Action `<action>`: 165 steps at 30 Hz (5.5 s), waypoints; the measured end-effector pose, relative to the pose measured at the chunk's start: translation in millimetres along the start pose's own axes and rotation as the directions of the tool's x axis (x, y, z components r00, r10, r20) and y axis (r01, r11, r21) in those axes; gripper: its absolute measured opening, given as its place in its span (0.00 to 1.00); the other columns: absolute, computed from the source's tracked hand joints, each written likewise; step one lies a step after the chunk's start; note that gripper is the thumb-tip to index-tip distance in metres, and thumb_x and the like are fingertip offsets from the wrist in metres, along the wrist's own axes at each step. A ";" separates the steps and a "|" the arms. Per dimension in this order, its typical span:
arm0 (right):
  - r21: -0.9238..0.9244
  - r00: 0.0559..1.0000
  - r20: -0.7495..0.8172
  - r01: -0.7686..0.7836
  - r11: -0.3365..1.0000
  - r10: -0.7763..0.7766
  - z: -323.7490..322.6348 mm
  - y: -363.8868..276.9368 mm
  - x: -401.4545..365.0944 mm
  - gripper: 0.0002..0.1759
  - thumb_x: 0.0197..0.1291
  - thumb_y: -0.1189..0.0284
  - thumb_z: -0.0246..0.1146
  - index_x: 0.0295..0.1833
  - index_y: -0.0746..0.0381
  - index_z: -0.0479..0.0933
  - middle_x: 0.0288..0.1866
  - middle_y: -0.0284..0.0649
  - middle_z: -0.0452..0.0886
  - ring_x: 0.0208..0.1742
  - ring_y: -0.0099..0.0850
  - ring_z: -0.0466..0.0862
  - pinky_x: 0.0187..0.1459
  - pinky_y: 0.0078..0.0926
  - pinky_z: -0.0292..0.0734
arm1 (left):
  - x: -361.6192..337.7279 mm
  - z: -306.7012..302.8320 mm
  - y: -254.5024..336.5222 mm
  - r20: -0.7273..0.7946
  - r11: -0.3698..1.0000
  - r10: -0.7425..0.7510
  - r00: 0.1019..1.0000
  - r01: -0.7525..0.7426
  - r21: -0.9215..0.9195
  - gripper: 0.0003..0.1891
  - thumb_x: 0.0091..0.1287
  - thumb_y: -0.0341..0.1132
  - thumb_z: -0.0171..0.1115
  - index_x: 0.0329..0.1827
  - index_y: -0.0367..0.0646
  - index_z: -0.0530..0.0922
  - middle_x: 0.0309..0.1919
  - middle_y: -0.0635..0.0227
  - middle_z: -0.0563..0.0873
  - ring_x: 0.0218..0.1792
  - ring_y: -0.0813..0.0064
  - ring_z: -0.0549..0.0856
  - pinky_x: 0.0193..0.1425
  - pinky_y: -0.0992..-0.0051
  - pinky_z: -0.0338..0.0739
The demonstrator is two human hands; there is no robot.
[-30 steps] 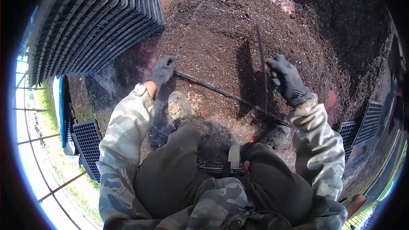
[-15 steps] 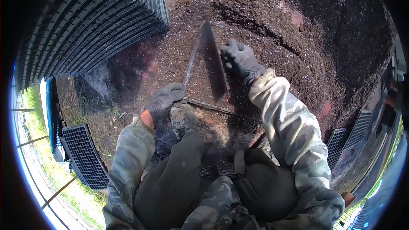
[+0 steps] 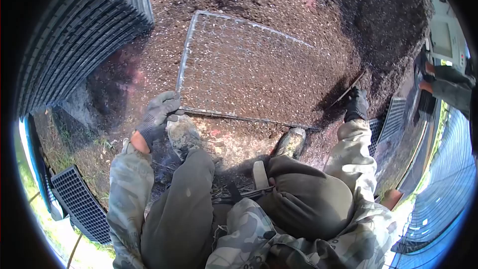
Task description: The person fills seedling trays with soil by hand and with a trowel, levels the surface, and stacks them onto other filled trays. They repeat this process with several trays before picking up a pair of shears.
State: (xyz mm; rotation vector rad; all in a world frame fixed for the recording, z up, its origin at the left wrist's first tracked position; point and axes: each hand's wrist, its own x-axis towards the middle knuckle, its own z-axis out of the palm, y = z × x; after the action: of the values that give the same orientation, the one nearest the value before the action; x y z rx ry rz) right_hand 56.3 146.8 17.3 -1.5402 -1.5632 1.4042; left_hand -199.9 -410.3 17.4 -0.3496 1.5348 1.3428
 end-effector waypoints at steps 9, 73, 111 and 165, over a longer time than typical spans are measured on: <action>-0.157 0.397 0.860 -0.392 0.906 0.321 218.7 -20.6 -247.9 0.16 0.63 0.58 0.65 0.30 0.56 0.72 0.20 0.26 0.69 0.15 0.16 0.69 0.15 0.15 0.61 | 4.6 7.1 14.9 -0.140 0.986 0.162 0.977 -0.166 -0.020 0.13 0.68 0.30 0.59 0.53 0.37 0.76 0.36 0.73 0.81 0.35 0.83 0.82 0.35 0.84 0.79; -0.308 0.164 0.764 0.943 0.129 0.624 267.8 -72.0 -204.1 0.30 0.74 0.51 0.36 0.43 0.57 0.80 0.39 0.42 0.83 0.44 0.36 0.84 0.53 0.36 0.77 | 16.6 -9.1 -11.6 -0.239 0.938 0.202 0.950 -0.258 -0.230 0.18 0.72 0.37 0.55 0.62 0.37 0.74 0.44 0.66 0.83 0.37 0.80 0.81 0.37 0.82 0.78; -0.078 0.078 0.997 0.990 0.115 0.012 403.1 -96.5 -224.8 0.28 0.66 0.72 0.52 0.72 0.57 0.60 0.74 0.42 0.62 0.73 0.40 0.64 0.73 0.40 0.58 | -6.6 -10.6 -24.1 -0.186 0.755 0.443 0.877 -0.252 0.605 0.25 0.65 0.33 0.57 0.67 0.47 0.71 0.41 0.65 0.81 0.40 0.78 0.78 0.48 0.77 0.74; -0.674 0.931 0.359 0.205 0.710 0.072 -8.7 59.7 -56.5 0.19 0.67 0.68 0.57 0.60 0.66 0.74 0.48 0.42 0.84 0.50 0.29 0.81 0.54 0.24 0.75 | -19.4 -13.2 -23.8 -0.275 0.939 0.164 0.947 -0.064 0.339 0.22 0.69 0.37 0.62 0.64 0.39 0.74 0.42 0.76 0.81 0.40 0.83 0.78 0.48 0.80 0.73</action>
State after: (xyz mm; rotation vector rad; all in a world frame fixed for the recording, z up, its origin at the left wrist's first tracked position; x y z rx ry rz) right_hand 98.9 85.2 -17.7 -1.6391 -2.5883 1.1330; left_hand -180.0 -437.0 17.9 -0.2641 2.0275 1.1309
